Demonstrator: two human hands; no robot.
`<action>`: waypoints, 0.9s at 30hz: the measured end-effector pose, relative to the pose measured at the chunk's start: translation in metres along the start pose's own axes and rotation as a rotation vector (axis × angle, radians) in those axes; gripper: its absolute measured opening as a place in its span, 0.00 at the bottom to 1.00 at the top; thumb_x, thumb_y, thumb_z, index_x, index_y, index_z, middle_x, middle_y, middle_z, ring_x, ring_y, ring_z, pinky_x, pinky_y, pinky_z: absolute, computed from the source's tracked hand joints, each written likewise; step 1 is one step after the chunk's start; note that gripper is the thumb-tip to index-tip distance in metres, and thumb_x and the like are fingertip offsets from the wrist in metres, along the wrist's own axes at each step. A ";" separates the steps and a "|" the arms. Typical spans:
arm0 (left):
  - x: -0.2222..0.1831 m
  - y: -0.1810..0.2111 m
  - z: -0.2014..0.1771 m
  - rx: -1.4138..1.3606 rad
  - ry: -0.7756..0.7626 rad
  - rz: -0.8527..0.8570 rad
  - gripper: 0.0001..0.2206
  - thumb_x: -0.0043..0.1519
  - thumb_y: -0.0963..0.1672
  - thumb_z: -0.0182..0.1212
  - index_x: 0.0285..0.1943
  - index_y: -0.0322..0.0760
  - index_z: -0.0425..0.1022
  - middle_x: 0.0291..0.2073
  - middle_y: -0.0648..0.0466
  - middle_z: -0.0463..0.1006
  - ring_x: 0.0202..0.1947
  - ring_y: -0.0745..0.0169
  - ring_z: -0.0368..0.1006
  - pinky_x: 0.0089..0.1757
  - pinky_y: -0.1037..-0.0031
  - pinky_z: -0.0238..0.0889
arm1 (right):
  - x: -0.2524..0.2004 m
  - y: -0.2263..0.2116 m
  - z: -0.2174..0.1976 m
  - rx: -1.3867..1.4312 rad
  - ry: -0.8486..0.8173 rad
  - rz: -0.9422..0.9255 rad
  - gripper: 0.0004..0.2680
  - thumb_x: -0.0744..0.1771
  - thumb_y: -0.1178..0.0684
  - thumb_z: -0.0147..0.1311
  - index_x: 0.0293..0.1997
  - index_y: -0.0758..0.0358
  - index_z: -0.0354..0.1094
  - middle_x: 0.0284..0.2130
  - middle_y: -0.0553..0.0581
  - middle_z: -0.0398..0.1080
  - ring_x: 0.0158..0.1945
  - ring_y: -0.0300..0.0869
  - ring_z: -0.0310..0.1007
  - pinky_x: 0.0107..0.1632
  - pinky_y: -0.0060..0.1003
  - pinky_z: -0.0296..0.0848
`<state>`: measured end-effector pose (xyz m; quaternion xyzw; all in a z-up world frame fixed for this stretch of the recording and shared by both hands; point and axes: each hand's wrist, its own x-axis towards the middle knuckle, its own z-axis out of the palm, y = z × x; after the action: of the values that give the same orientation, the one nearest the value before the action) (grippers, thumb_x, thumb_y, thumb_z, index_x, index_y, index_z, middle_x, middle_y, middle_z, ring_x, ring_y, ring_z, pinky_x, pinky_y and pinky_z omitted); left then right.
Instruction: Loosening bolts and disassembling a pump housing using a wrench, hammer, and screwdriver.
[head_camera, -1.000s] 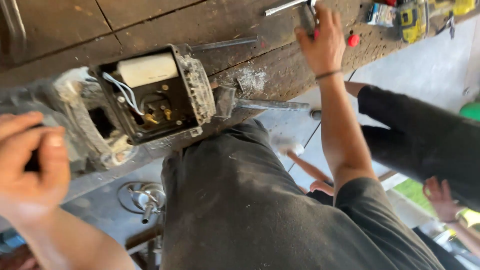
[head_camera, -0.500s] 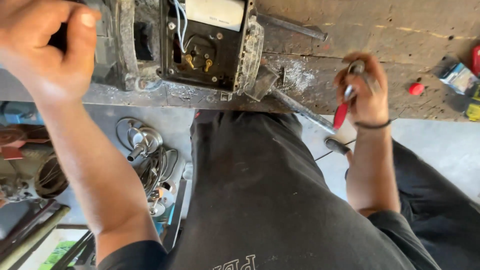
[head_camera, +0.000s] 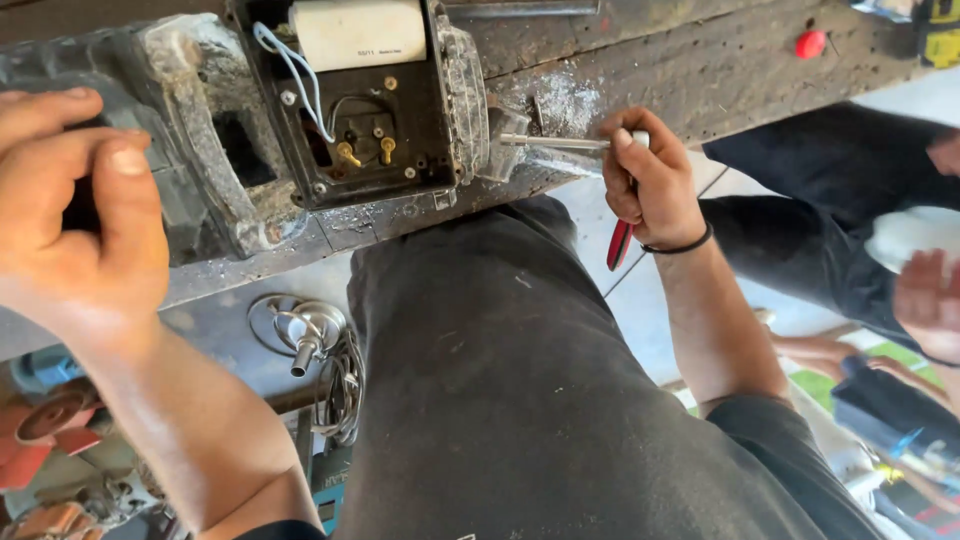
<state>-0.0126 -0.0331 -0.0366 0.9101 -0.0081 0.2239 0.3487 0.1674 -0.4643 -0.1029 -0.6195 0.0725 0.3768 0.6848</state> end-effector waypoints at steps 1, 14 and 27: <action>0.001 -0.001 0.001 -0.014 -0.001 0.004 0.15 0.85 0.34 0.52 0.50 0.03 0.79 0.52 0.18 0.75 0.57 0.20 0.72 0.63 0.40 0.67 | -0.004 -0.004 0.004 -0.004 0.014 -0.001 0.06 0.73 0.52 0.44 0.49 0.62 0.60 0.15 0.51 0.51 0.11 0.30 0.38 0.12 0.24 0.39; 0.007 -0.007 -0.011 0.069 0.045 0.110 0.16 0.82 0.38 0.58 0.44 0.13 0.84 0.48 0.27 0.81 0.51 0.25 0.73 0.58 0.44 0.68 | 0.000 -0.020 0.039 -0.164 0.029 0.121 0.08 0.73 0.52 0.41 0.44 0.63 0.66 0.14 0.53 0.58 0.08 0.33 0.49 0.10 0.26 0.47; 0.013 -0.001 -0.011 0.233 0.056 0.061 0.19 0.84 0.41 0.56 0.42 0.23 0.86 0.46 0.37 0.85 0.51 0.33 0.73 0.55 0.51 0.71 | 0.003 0.017 0.037 -0.465 0.086 -0.316 0.15 0.71 0.42 0.54 0.38 0.62 0.56 0.16 0.52 0.57 0.16 0.32 0.53 0.19 0.29 0.48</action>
<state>-0.0053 -0.0234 -0.0243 0.9371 -0.0002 0.2592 0.2338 0.1455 -0.4302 -0.1094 -0.7790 -0.0845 0.2453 0.5708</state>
